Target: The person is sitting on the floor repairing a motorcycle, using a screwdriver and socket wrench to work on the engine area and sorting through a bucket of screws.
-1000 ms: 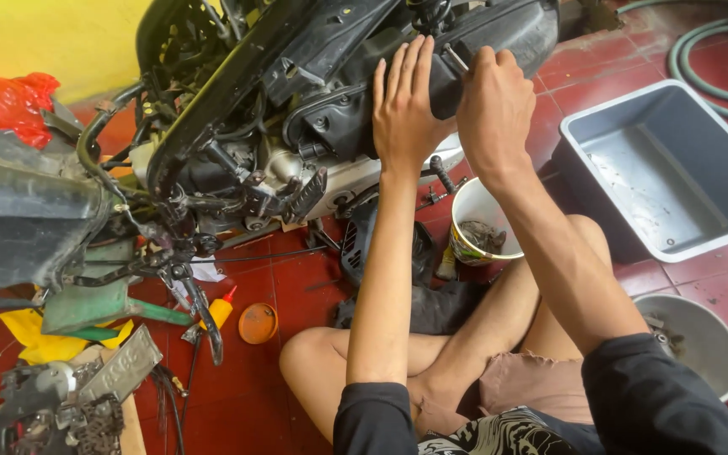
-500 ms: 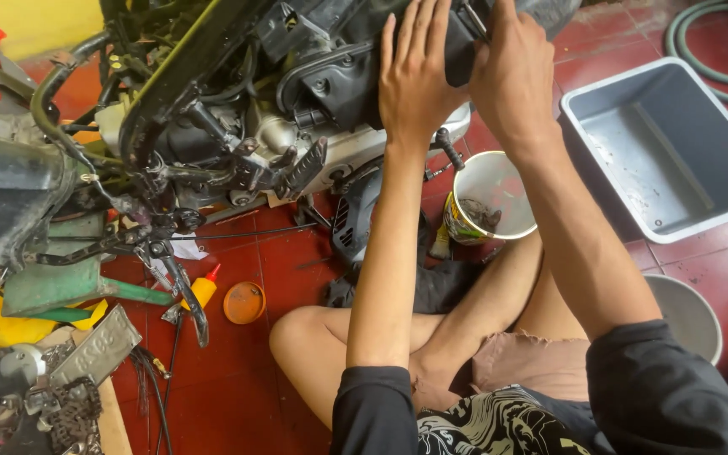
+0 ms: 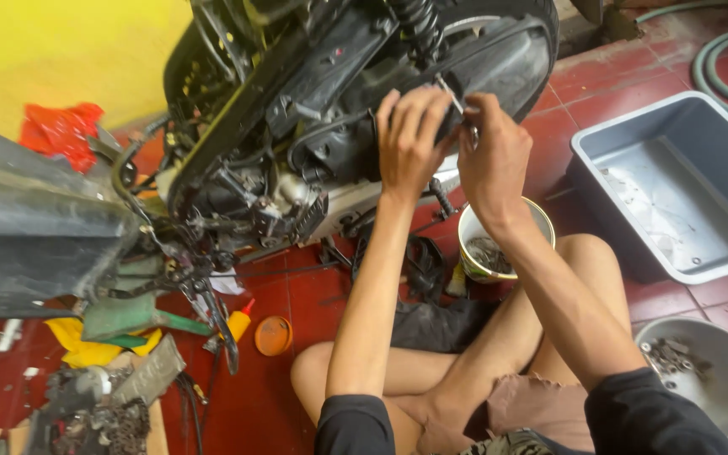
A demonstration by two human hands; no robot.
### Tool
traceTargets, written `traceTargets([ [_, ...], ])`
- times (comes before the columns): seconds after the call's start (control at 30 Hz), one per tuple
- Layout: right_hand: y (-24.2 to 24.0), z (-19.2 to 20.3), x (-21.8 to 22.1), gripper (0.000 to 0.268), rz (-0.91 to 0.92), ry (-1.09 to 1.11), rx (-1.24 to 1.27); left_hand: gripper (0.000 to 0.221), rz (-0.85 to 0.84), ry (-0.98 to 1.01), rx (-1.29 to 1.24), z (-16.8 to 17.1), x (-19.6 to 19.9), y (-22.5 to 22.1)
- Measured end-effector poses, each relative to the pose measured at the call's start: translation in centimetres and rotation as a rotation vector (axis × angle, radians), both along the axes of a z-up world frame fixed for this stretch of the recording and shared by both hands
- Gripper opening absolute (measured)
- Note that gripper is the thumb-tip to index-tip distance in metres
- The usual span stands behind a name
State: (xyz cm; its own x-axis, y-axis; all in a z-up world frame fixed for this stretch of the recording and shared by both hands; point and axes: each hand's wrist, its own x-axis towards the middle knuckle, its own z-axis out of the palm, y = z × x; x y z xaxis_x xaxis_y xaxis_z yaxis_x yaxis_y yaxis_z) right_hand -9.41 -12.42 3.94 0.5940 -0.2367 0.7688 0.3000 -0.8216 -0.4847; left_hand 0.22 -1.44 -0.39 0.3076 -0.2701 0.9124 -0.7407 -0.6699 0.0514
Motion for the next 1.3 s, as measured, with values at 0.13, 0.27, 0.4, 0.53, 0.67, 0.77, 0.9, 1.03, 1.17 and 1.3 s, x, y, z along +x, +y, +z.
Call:
traceTargets([
  [0.13,0.0,-0.6,0.2,0.035,-0.029,-0.031,0.006,0.017,-0.119,-0.263,0.009,-0.5,0.7,-1.7],
  [0.27,-0.6,-0.4,-0.6,0.029,0.035,-0.104,0.006,0.018,-0.176,-0.303,-0.036,0.4,1.2,-2.1],
  [0.4,-1.7,-0.5,-3.0,0.041,0.167,-0.193,0.003,0.011,-0.204,-0.313,-0.066,1.2,0.5,-2.6],
  [0.53,-3.5,-3.8,-1.8,0.036,0.389,-0.339,0.035,0.008,-0.180,-0.352,-0.086,1.3,0.1,-2.7],
  [0.67,-5.2,-3.6,0.0,0.041,0.564,-0.518,-0.001,0.007,-0.176,-0.383,-0.108,1.4,0.2,-2.9],
  [0.77,-6.0,-4.0,2.0,0.027,0.666,-0.615,-0.049,0.011,-0.204,-0.364,-0.122,1.2,0.7,-2.8],
  [0.9,-6.5,-5.1,4.0,0.014,0.781,-0.671,-0.067,0.017,-0.210,-0.323,-0.128,0.9,0.5,-2.9],
  [1.03,-6.7,-5.1,5.1,0.007,0.817,-0.724,-0.095,0.017,-0.198,-0.344,-0.128,1.1,0.3,-3.1],
  [1.17,-6.9,-7.8,6.9,0.004,0.830,-0.808,-0.046,0.016,-0.178,-0.347,-0.109,0.9,0.7,-3.2],
  [1.3,-6.2,-10.9,8.1,0.006,0.807,-0.850,0.038,0.018,-0.150,-0.349,-0.095,0.8,0.9,-3.3],
])
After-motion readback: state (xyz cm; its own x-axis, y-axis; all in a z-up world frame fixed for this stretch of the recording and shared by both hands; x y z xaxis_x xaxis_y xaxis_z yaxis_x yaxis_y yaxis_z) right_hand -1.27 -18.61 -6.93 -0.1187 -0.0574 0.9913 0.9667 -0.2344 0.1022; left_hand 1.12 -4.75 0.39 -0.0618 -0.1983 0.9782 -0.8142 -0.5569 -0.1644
